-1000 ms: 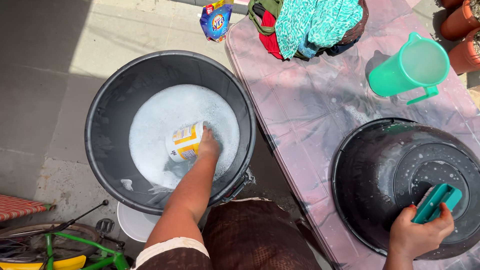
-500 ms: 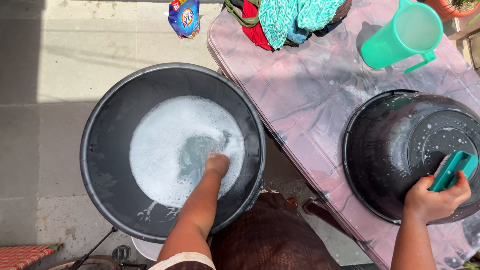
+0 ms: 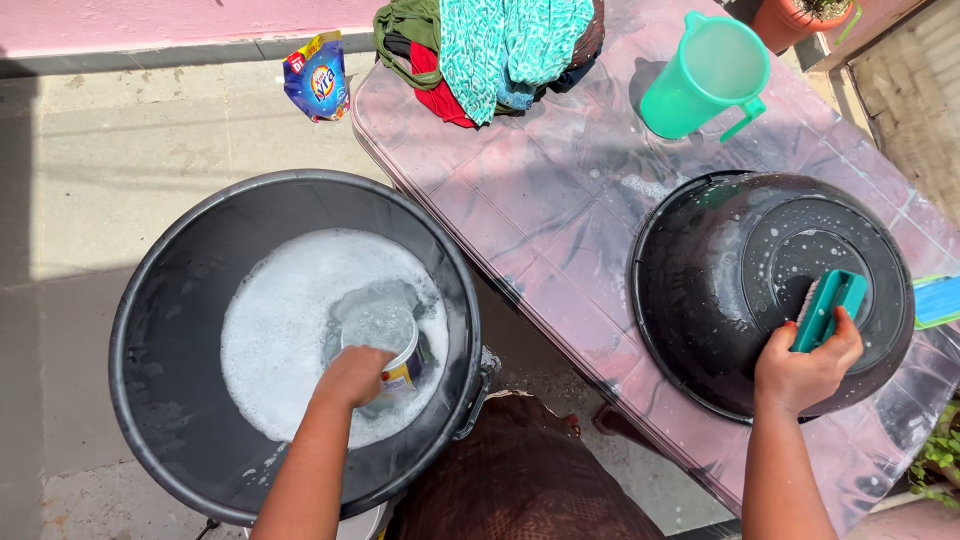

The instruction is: The person washes a piece of fabric by hand in a basin of soapy water, wrings it out, then uses a brush and soapy water from a container to scrub a black basin and a table surface.

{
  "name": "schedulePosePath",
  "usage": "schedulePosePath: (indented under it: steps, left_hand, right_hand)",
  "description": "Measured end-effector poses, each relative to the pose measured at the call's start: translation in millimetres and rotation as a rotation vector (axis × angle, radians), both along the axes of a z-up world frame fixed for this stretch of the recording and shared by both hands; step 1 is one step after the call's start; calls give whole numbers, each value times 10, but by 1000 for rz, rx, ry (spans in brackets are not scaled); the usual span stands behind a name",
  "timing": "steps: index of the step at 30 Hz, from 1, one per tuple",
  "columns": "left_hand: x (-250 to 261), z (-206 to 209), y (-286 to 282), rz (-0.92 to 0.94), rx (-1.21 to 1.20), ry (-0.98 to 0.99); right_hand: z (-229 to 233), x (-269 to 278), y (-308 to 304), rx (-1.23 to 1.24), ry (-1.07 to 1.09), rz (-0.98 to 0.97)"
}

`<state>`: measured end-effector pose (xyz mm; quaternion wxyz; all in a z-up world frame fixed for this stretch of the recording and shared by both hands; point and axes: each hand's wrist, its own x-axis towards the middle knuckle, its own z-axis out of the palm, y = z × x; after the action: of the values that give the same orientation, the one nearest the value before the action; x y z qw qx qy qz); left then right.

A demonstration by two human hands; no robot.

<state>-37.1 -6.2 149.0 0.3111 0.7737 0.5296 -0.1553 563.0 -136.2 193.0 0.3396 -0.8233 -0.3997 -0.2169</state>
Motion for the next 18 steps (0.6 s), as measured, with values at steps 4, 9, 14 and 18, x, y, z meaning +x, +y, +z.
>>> schedulePosePath:
  steps: [4, 9, 14, 18]
  left_hand:
    - [13, 890, -266, 63, 131, 24]
    - [255, 1973, -492, 35, 216, 169]
    - [748, 2680, -510, -169, 321, 64]
    - [1487, 2909, -357, -397, 373, -89]
  right_hand:
    - [179, -117, -21, 13, 75, 113]
    - [521, -179, 1, 28, 218, 106]
    - [895, -276, 209, 65, 5, 267]
    - [846, -266, 640, -38, 111, 527]
